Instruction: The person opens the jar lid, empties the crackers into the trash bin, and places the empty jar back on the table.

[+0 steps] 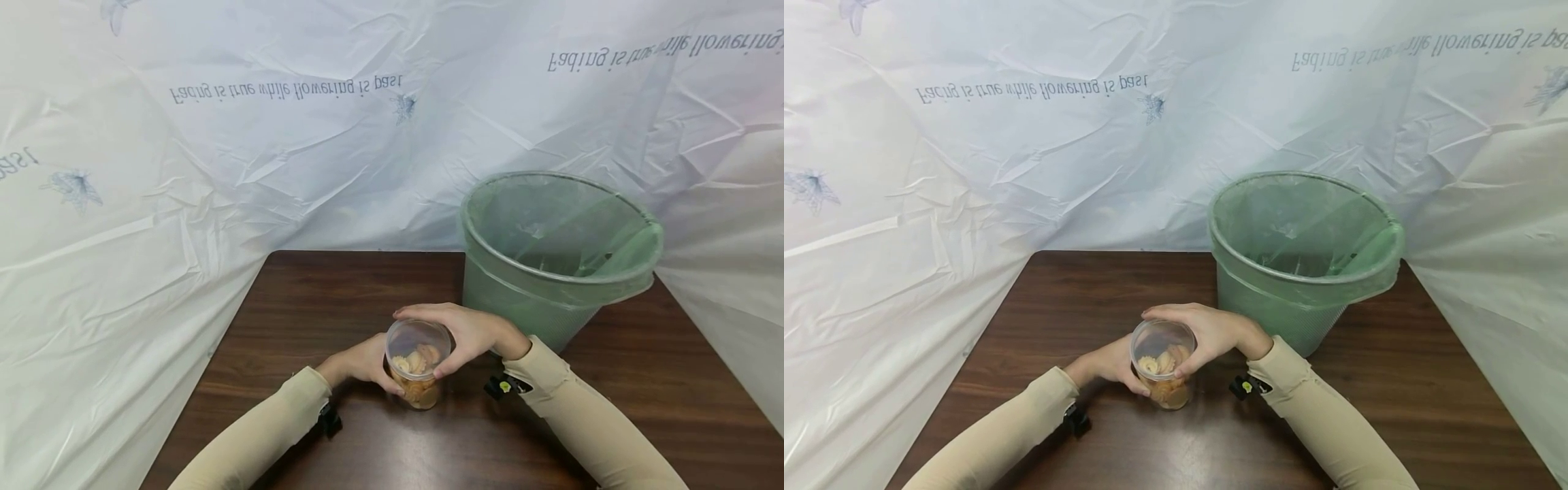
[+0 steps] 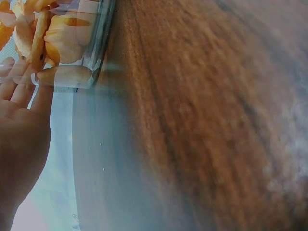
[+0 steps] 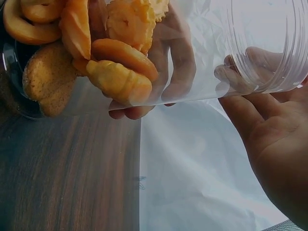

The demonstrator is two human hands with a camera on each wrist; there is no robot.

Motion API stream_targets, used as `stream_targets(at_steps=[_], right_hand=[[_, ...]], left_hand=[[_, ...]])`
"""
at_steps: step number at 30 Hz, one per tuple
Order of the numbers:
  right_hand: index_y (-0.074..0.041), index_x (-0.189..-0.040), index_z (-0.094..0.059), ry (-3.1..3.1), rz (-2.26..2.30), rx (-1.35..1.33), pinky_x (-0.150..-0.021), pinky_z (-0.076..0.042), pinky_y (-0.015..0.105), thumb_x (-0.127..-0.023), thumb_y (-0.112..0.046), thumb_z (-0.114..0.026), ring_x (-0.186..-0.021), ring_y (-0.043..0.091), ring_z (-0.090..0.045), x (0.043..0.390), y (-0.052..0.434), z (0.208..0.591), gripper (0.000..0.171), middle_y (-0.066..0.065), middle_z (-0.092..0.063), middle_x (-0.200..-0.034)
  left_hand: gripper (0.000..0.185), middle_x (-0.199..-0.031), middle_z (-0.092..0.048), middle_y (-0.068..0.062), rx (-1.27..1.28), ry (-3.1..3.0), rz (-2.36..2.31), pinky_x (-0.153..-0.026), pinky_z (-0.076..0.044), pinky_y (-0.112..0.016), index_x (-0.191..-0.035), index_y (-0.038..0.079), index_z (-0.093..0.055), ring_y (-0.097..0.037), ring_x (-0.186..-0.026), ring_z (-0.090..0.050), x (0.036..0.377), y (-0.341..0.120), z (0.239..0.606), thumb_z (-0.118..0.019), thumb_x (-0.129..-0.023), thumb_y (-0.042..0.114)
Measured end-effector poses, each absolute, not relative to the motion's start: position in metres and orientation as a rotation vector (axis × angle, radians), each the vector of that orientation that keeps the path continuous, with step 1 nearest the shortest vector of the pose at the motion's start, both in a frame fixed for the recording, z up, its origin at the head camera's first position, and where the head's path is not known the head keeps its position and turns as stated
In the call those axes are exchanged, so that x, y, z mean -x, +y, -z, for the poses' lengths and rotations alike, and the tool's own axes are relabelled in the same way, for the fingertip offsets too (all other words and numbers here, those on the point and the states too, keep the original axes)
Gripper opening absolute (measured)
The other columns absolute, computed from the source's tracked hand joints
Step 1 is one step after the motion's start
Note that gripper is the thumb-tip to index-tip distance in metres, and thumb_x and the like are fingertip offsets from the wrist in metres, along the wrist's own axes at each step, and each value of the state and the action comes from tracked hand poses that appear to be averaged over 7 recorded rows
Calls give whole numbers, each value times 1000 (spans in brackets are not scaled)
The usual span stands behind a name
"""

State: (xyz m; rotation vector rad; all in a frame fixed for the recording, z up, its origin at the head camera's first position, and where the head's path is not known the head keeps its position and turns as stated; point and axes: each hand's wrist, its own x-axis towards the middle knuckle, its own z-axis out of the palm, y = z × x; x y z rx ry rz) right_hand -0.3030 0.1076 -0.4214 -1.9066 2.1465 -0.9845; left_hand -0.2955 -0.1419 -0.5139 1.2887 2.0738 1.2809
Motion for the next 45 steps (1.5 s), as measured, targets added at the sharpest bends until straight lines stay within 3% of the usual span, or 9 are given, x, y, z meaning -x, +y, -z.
stream_targets(at_steps=[6,16,23,34,45], right_hand=[[4,-146,-35,2165,963,1881,-111,-39,38,-76,-41,-81,-137,27,-42,302,108,419,96,15,-42,-149],[3,-150,-27,2152,974,1854,-115,-33,39,-71,-35,-86,-143,30,-33,300,112,421,106,17,-33,-155],[1,-152,-25,2236,1007,1794,-117,-30,40,-81,-48,-75,-144,30,-31,295,117,421,99,16,-32,-156],[-3,-151,-29,2478,1037,1625,-111,-37,46,-80,-45,-77,-141,28,-36,273,119,423,95,13,-36,-154],[-7,-152,-30,2632,1061,1493,-106,-41,54,-78,-63,-70,-140,30,-38,256,121,432,101,13,-36,-154]], left_hand=[[88,-131,-58,3,-1271,2073,-1285,-107,-44,-31,-138,19,-43,-12,-121,-56,297,-141,515,-91,-65,18],[91,-134,-57,0,-1329,2086,-1292,-108,-43,-32,-141,14,-41,-12,-123,-54,295,-142,515,-91,-66,19],[90,-132,-58,1,-1299,2064,-1316,-107,-43,-32,-141,15,-43,-13,-121,-56,295,-142,515,-92,-65,18],[90,-130,-59,-1,-1279,2075,-1319,-105,-45,-32,-139,12,-44,-13,-118,-57,293,-142,512,-92,-63,16],[92,-132,-58,1,-1282,2077,-1315,-107,-44,-32,-141,14,-42,-13,-121,-56,293,-141,514,-92,-63,17]])
